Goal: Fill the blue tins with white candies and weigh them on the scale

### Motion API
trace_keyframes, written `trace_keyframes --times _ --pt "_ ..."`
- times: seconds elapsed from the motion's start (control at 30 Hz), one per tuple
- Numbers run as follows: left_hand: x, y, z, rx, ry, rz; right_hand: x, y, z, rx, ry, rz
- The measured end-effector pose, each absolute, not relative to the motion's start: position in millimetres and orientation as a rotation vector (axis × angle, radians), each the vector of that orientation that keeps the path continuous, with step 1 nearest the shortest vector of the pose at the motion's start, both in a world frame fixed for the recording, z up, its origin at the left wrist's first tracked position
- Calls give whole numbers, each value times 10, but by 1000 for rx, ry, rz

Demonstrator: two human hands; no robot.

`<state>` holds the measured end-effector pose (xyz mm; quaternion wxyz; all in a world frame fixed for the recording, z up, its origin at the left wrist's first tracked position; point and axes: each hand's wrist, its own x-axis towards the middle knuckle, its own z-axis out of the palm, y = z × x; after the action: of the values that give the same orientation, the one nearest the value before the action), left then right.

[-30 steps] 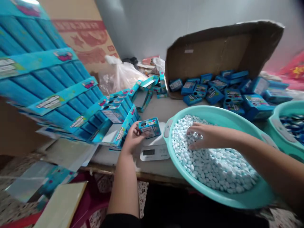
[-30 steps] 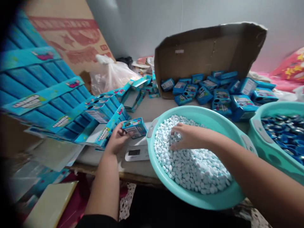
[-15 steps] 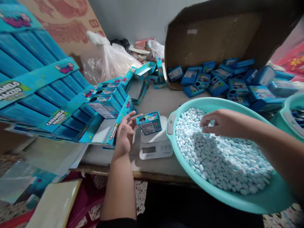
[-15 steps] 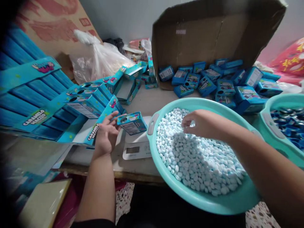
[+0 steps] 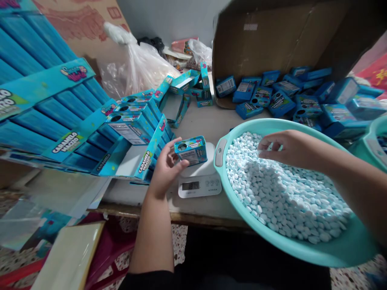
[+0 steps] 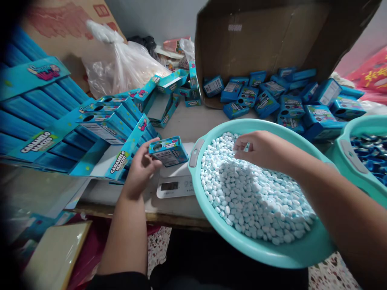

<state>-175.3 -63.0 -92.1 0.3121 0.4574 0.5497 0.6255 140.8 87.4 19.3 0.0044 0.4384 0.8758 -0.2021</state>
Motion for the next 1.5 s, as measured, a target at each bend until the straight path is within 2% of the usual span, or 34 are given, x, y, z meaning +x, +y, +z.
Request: trace_keyframes --times 0.07,0.13,0.2,0.27,0.3,0.37,0.47,0.67,0.87,1.1,1.2,1.4,1.5 --pt "-1700 -595 -913 1287 1642 1627 1383 871 158 1423 2780 -713" --pt "-1598 -569 -801 1494 1877 1669 1341 859 120 1491 2796 -1061" --pt "-1449 -554 -575 1916 2069 1736 1284 833 105 1529 2591 -1767" --pt "-1273 -528 -292 2445 2104 1698 1223 792 125 1402 2064 -2514" --pt "-1185 -502 -157 2655 2068 1599 1195 767 146 1284 1775 -2760" --pt "-1026 -412 49 2957 1929 1401 1152 717 193 1056 1343 -3032" --pt "-858 -215 180 3267 1703 1183 1123 670 232 937 1028 -3248" --pt "-713 30 385 3762 1308 926 1128 707 213 1160 804 -3418" --pt "-570 -11 674 3845 1349 684 1155 712 218 851 769 -3470" --pt "-535 7 557 3689 1361 805 1176 736 205 830 851 -3494" --pt "-579 36 466 3616 1505 792 1182 729 221 889 906 -3453" --pt "-657 6 472 3736 1362 904 1165 736 209 1080 1143 -3331" --pt "-688 -40 481 3548 1568 905 1172 747 185 1365 1683 -2980"
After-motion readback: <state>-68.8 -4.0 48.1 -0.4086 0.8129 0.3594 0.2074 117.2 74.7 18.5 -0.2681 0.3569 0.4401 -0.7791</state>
